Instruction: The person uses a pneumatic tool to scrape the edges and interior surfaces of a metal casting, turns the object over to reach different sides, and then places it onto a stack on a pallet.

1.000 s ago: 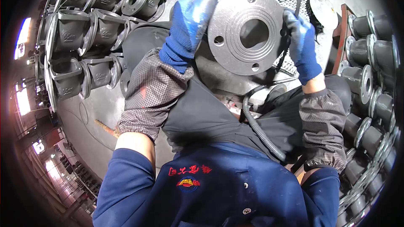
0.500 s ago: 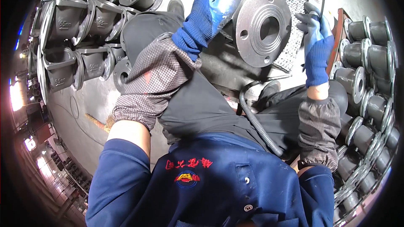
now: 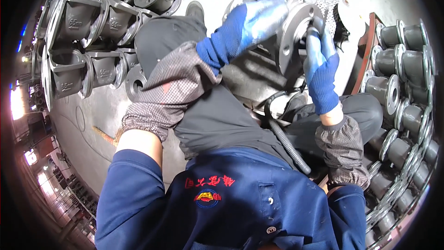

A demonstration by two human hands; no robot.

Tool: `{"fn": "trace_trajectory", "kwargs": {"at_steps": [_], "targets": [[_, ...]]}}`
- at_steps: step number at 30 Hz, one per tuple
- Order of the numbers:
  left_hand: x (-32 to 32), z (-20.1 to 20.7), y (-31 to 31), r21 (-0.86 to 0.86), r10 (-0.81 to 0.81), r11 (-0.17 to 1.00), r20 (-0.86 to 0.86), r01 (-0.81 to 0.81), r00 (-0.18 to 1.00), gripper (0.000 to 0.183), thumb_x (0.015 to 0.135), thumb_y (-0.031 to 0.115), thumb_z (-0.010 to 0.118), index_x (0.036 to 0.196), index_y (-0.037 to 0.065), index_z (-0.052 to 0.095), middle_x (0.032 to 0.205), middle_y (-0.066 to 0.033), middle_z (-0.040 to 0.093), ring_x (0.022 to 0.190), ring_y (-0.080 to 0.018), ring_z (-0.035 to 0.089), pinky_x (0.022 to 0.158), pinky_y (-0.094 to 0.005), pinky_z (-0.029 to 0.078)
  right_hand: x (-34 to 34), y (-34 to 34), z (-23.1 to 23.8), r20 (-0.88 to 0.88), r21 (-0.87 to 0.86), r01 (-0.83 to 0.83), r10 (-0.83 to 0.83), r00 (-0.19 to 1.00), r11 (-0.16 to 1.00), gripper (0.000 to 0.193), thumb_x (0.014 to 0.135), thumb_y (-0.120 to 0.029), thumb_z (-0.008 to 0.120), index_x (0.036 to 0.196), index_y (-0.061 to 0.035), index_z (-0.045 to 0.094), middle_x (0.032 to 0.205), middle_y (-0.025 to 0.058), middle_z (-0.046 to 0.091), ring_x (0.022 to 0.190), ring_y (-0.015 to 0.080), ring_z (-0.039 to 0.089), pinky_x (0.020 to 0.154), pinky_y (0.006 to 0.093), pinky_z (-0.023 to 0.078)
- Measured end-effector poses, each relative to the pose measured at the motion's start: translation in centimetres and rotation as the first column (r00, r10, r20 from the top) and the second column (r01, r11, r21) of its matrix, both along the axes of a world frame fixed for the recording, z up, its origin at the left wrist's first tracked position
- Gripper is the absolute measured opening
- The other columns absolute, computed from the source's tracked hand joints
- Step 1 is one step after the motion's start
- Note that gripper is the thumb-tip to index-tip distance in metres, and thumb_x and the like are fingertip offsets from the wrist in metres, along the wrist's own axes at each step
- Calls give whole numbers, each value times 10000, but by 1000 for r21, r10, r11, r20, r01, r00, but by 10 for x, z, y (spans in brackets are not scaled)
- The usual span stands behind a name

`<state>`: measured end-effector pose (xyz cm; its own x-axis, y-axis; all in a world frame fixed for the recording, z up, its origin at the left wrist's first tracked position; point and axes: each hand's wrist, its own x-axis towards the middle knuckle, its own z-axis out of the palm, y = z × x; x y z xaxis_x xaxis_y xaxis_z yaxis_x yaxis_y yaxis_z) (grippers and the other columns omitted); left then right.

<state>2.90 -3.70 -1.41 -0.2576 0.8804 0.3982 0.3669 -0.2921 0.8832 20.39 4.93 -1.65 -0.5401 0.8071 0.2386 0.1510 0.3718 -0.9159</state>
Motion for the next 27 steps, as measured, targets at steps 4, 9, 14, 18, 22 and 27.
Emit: {"fn": "trace_trajectory", "kwargs": {"at_steps": [4, 9, 14, 18, 22, 27], "targets": [[7, 24, -5, -185, -37, 979, 255, 87, 966, 285, 926, 179, 482, 1135, 4, 566, 922, -64, 654, 817, -104, 609, 745, -225, 486, 15, 8, -1, 12, -3, 27, -27, 1000, 1000, 294, 861, 14, 469, 1149, 68, 493, 1146, 198, 529, 935, 239, 583, 783, 276, 471], [-24, -2, -17, -61, 357, 931, -72, -361, 931, 280, 871, 142, 503, 1082, -37, 546, 938, -121, 636, 855, -188, 625, 764, -270, 495, 22, 1, 4, 92, -331, 294, -279, 956, 897, 268, 880, -51, 457, 1116, 46, 536, 1027, 126, 583, 759, 131, 525, 690, 259, 448], [-23, -60, -10, -282, 354, 935, 670, -217, 653, 342, 886, 176, 563, 1127, -60, 506, 1046, -122, 580, 954, -167, 570, 818, -252, 483, 48, 28, -33, 98, -207, 316, -301, 948, 926, 310, 928, -125, 400, 1151, 47, 529, 1086, 126, 587, 979, 172, 556, 859, 283, 423], [2, -58, 7, -654, 301, 739, 110, -159, 947, 415, 970, 247, 377, 1280, -28, 406, 1224, -125, 505, 1107, -190, 488, 953, -285, 378, 57, 44, -46, 70, -277, 308, -301, 951, 910, 331, 916, -101, 391, 1179, 61, 508, 1121, 156, 574, 993, 191, 565, 862, 285, 429], [14, -50, 19, -699, 473, 706, 348, -112, 809, 477, 972, 338, 358, 1293, -13, 396, 1210, -108, 509, 1090, -154, 482, 945, -270, 374, 56, 55, -53, 124, -174, 283, -264, 957, 943, 337, 890, -90, 383, 1152, 57, 535, 1095, 194, 574, 996, 248, 578, 874, 302, 429], [17, -50, 36, -669, 552, 733, 476, -126, 684, 468, 939, 428, 400, 1174, 36, 501, 989, -56, 582, 833, -116, 561, 711, -241, 474, 56, 65, -54, 185, -72, 262, -245, 952, 962, 324, 867, -83, 425, 1139, 60, 530, 1085, 210, 574, 979, 290, 582, 853, 326, 444]]}}
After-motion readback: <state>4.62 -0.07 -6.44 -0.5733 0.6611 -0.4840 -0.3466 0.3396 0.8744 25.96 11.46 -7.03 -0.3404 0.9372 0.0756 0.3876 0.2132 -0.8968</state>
